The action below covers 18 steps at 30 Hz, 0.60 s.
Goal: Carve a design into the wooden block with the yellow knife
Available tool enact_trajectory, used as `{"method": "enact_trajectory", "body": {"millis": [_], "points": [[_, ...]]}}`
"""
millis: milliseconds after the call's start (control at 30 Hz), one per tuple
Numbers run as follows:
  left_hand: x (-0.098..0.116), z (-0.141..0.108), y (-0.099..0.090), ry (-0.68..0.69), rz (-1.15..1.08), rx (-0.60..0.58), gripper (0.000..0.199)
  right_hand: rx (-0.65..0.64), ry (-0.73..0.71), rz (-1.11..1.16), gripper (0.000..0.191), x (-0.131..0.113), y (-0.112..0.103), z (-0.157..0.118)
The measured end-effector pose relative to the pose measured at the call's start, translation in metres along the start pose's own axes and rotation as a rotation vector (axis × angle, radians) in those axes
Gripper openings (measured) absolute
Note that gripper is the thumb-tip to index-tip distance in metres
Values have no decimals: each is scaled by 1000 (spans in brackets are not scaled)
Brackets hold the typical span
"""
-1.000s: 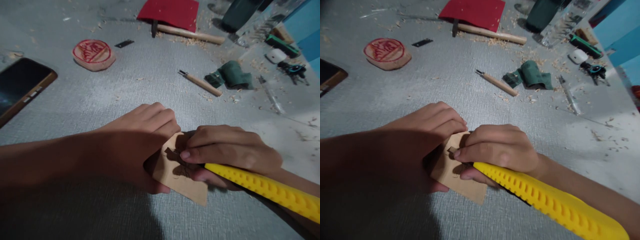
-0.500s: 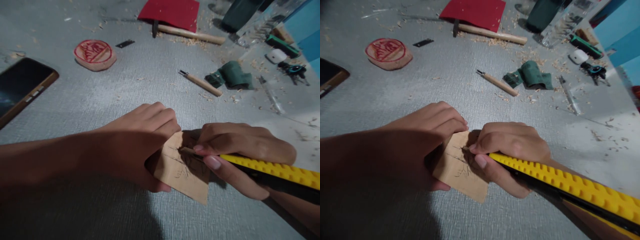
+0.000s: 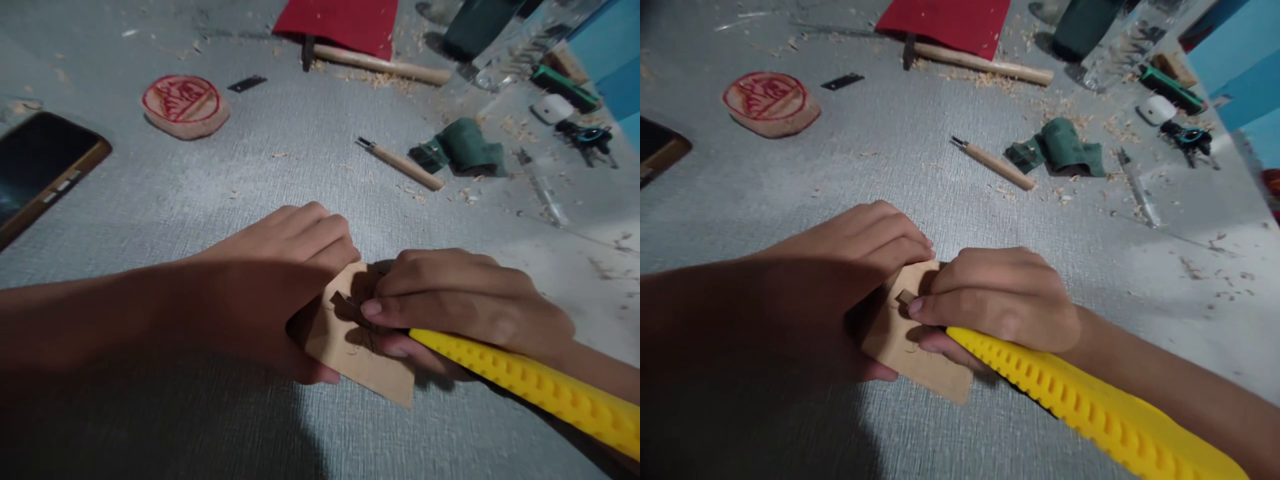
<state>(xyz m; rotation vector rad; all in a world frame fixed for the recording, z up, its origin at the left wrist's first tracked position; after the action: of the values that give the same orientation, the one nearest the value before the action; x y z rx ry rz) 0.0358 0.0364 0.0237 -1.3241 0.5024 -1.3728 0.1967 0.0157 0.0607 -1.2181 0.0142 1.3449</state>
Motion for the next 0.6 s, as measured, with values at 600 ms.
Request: {"method": "enact_trajectory", "body": {"millis": [600], "points": [[1,0,1,-25,-25,-39,72,-78,117,96,15,5,-11,9]]}}
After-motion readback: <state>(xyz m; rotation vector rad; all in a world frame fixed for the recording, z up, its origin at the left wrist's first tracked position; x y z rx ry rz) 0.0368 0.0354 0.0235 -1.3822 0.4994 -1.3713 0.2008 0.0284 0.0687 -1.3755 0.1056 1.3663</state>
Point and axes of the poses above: each hand's wrist, its own z-axis towards the middle knuckle, its own y-axis out of the palm, x = y × z, the point moved 7 cm from there along z, towards the middle knuckle, and after that the axes turned 11 degrees about y, right-handed, at the moved point
